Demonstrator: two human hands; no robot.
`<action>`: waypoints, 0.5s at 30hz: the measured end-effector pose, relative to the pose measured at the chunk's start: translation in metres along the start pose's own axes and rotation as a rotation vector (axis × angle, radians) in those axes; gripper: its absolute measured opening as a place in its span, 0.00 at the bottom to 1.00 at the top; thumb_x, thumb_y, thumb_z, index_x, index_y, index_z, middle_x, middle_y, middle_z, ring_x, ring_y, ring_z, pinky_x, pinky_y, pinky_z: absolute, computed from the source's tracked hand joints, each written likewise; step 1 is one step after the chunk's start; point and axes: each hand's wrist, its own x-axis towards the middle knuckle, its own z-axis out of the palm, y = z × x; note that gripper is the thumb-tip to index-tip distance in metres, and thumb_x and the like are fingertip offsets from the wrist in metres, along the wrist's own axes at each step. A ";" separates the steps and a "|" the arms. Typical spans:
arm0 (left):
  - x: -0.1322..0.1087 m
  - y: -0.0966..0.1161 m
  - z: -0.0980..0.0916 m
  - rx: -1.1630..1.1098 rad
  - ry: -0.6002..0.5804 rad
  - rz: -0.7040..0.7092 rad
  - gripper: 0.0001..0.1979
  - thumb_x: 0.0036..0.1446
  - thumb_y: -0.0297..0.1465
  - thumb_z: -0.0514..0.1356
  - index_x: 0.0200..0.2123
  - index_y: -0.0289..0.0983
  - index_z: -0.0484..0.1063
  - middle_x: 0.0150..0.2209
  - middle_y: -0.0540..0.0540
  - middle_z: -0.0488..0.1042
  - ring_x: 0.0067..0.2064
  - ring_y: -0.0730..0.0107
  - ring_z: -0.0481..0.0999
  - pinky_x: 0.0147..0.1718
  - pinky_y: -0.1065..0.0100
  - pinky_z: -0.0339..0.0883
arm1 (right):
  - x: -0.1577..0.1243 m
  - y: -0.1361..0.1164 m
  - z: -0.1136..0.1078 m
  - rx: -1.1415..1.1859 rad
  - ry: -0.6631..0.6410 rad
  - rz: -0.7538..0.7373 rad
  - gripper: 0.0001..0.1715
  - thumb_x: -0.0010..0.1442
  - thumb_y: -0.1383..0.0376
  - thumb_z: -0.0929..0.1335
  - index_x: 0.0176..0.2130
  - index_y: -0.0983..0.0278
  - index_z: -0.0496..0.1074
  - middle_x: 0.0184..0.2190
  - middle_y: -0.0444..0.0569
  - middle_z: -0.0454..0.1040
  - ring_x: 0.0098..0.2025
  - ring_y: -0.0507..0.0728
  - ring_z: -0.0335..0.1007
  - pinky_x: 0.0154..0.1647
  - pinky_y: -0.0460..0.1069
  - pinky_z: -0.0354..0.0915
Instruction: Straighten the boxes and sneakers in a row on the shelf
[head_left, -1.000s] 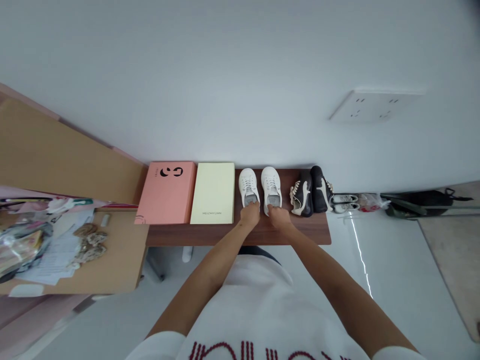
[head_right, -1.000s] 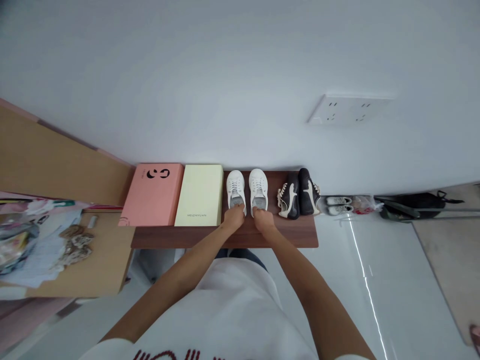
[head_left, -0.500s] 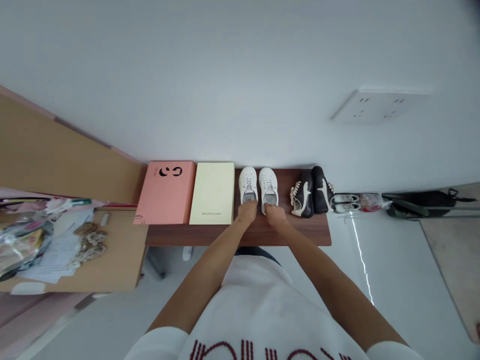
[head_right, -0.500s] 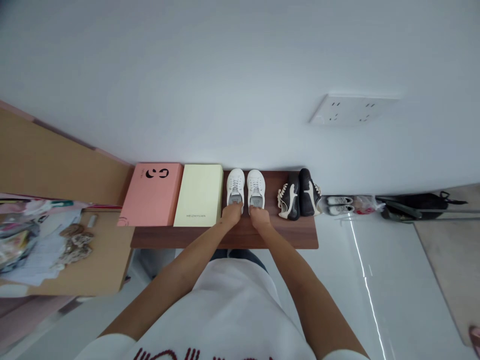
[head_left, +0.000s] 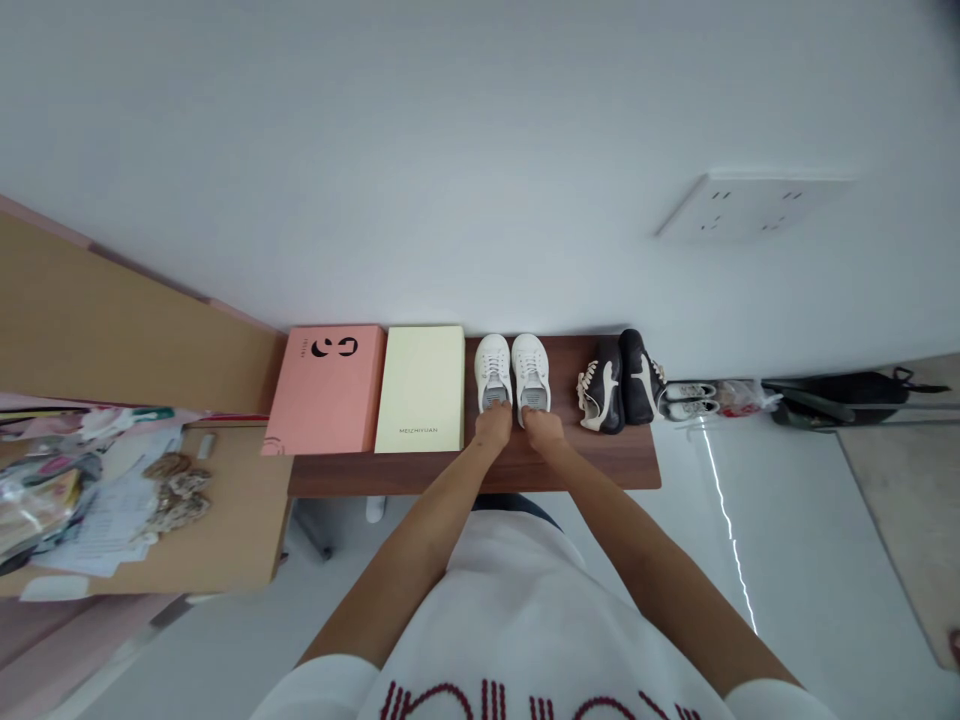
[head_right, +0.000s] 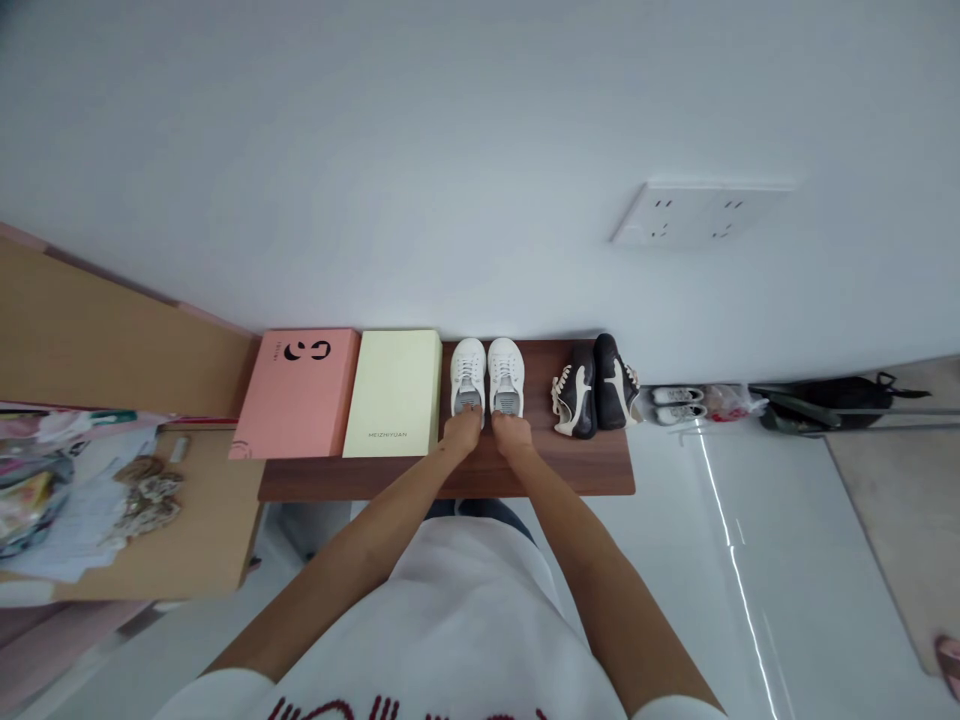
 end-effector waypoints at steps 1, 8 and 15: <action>-0.001 0.000 0.001 -0.002 0.000 -0.007 0.20 0.67 0.21 0.47 0.58 0.33 0.70 0.57 0.29 0.72 0.55 0.45 0.78 0.50 0.55 0.69 | 0.000 0.000 0.000 0.000 0.000 0.004 0.16 0.67 0.76 0.62 0.52 0.66 0.70 0.47 0.63 0.80 0.51 0.61 0.80 0.49 0.52 0.71; -0.008 0.014 -0.006 0.009 0.142 -0.011 0.18 0.66 0.26 0.55 0.58 0.31 0.66 0.56 0.26 0.69 0.59 0.41 0.71 0.53 0.50 0.68 | -0.012 0.006 -0.004 0.010 0.145 -0.027 0.15 0.72 0.62 0.62 0.51 0.66 0.72 0.52 0.63 0.77 0.54 0.64 0.74 0.47 0.52 0.68; -0.007 0.064 -0.002 0.168 0.273 0.294 0.14 0.65 0.25 0.57 0.54 0.33 0.66 0.52 0.34 0.71 0.58 0.50 0.70 0.55 0.54 0.65 | -0.031 0.060 -0.012 0.080 0.389 0.084 0.18 0.73 0.63 0.59 0.50 0.65 0.74 0.47 0.58 0.79 0.49 0.62 0.73 0.46 0.50 0.62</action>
